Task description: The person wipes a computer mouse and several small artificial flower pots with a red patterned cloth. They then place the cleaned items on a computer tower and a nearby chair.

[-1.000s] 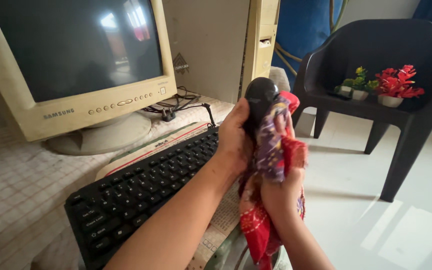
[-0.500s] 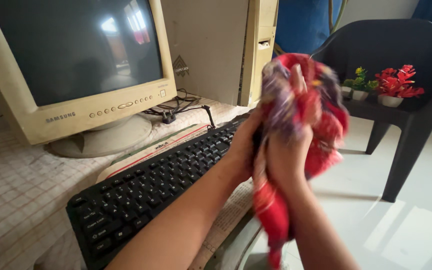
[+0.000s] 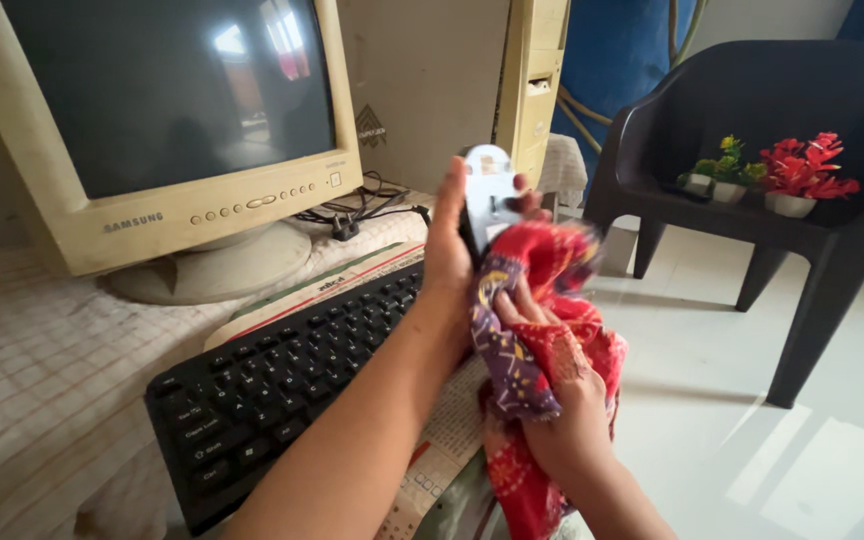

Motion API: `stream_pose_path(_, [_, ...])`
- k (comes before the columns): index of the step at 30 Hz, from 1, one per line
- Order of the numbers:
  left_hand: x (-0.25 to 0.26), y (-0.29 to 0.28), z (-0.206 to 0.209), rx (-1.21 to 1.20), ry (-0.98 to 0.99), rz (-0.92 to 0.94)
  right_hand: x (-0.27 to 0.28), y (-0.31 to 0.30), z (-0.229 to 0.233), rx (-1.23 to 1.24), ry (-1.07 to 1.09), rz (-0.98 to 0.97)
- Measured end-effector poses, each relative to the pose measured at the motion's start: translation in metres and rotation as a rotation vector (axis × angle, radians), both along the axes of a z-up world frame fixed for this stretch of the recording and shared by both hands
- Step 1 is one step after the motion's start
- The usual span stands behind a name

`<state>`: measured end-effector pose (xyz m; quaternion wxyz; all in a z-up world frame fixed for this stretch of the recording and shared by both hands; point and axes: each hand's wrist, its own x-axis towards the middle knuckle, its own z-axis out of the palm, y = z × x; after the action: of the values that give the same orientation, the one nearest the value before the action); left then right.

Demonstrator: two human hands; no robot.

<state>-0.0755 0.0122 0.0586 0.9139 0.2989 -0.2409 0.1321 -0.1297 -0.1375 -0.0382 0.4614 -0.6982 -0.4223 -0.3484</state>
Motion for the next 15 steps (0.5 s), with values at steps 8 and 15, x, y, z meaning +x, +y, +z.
stream_pose_path(8, [0.019,0.011,0.001,-0.074,0.112,0.205,0.078,-0.031,-0.038,0.618,0.465,0.065])
stream_pose_path(15, [0.019,-0.004,0.000,-0.021,0.203,0.282,0.076,-0.017,0.018,0.459,0.063,-0.113])
